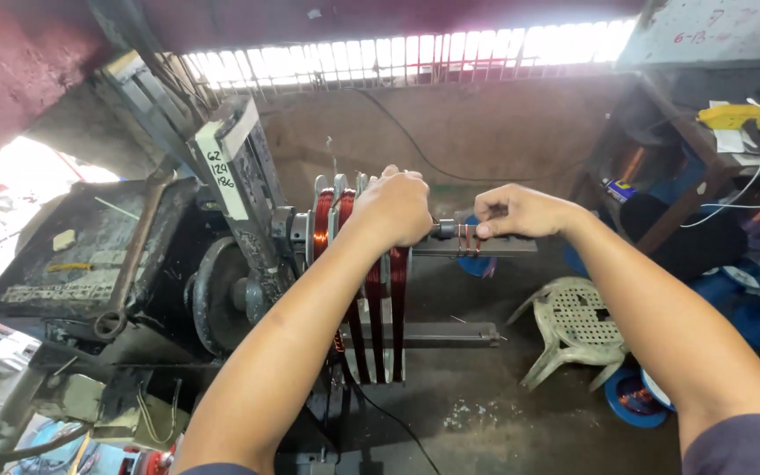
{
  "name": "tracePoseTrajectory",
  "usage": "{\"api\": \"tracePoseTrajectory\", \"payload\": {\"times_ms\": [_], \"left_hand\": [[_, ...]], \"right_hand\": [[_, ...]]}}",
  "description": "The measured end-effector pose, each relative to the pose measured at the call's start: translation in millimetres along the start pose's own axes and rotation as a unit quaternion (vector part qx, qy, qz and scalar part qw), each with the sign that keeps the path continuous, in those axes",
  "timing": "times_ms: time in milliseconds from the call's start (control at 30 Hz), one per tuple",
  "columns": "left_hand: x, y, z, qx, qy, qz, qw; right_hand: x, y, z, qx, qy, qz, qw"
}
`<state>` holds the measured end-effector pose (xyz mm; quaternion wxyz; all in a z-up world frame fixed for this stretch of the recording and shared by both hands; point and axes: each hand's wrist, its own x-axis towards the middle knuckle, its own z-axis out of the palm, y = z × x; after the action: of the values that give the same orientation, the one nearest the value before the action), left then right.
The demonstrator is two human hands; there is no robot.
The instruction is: Winding copper wire onto a machine to create electromagnetic coils for motor or transformer repair.
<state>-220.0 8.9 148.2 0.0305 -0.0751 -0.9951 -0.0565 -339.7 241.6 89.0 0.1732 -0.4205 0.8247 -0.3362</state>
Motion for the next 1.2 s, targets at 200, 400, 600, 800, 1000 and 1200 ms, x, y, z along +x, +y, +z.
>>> {"api": "tracePoseTrajectory", "payload": {"times_ms": [200, 400, 600, 800, 1000, 1200], "left_hand": [[-12, 13, -12, -0.027, -0.009, -0.018, 0.999], [-13, 18, -14, -0.028, -0.008, -0.029, 0.999], [-23, 28, -32, -0.003, -0.064, -0.058, 0.996], [-29, 27, -27, 0.004, -0.005, -0.024, 1.000], [-26, 20, -19, 0.040, 0.003, 0.000, 0.999], [-32, 21, -19, 0.038, 0.037, 0.004, 0.999]], "right_hand": [[-115, -175, 52, -0.435, -0.015, 0.079, 0.897], [-83, 11, 99, -0.472, 0.069, 0.249, 0.843], [-98, 9, -49, 0.343, 0.293, -0.163, 0.877], [-186, 14, 93, -0.209, -0.149, 0.203, 0.945], [-228, 212, 145, -0.159, 0.136, 0.468, 0.859], [-327, 284, 140, -0.174, 0.156, 0.525, 0.818]]}}
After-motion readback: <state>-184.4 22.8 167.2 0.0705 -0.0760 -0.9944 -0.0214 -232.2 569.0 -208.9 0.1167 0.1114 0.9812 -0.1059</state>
